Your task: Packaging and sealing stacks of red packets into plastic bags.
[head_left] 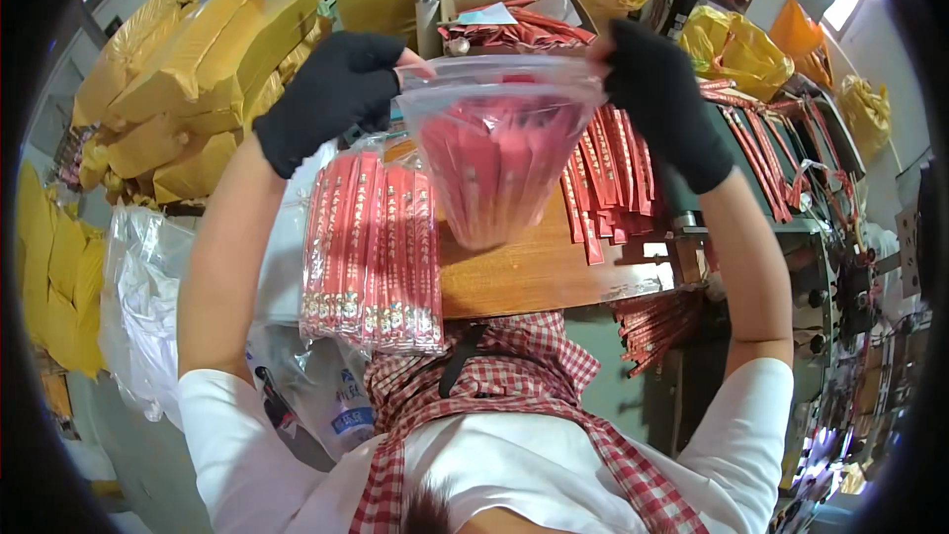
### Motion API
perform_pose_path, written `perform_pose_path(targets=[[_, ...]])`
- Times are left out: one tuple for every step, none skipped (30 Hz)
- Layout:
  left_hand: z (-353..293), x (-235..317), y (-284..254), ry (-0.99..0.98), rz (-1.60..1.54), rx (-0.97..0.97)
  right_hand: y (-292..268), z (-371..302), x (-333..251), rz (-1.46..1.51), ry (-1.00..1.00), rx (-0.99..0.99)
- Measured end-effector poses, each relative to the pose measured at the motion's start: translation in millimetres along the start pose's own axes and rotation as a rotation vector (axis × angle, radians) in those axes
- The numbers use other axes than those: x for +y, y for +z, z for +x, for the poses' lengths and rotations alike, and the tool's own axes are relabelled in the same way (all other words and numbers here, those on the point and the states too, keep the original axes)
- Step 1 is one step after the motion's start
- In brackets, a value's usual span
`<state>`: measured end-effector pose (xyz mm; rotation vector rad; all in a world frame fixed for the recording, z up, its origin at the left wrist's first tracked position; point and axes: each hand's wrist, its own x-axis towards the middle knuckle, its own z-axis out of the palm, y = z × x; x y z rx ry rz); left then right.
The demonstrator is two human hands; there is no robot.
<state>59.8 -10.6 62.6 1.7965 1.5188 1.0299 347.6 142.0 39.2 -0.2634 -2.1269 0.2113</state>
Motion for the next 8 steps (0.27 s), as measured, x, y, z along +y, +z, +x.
perform_pose_path(targets=[[0.4, 4.7, -3.4, -0.006, 0.001, 0.000, -0.9, 5.5, -0.5, 0.238, 0.211, -0.182], [-1.3, 11.2, -3.7, -0.065, -0.038, -0.042, -7.7, 8.1, -9.5, -0.017, 0.222, -0.223], [-4.2, 13.7, -4.6, -0.120, -0.083, -0.088, -6.5, 12.9, -23.6, -0.018, 0.228, -0.227], [-7.7, 17.8, -5.9, -0.118, -0.105, -0.084, -6.0, 16.0, -37.9, -0.251, 0.071, -0.093], [-10.9, 18.7, -6.5, -0.123, -0.113, -0.090, -0.2, 16.1, -50.9, -0.479, -0.089, 0.042], [-14.2, 22.1, -5.5, -0.158, -0.106, -0.118, 9.4, 17.3, -66.4, -0.418, -0.183, 0.126], [-13.1, 19.3, -2.2, -0.193, -0.101, -0.154, 26.2, 18.3, -80.3, -0.359, -0.269, 0.207], [-17.4, 8.5, 5.7, -0.266, -0.172, -0.117, 27.8, 18.5, -73.7, -0.360, -0.266, 0.200]])
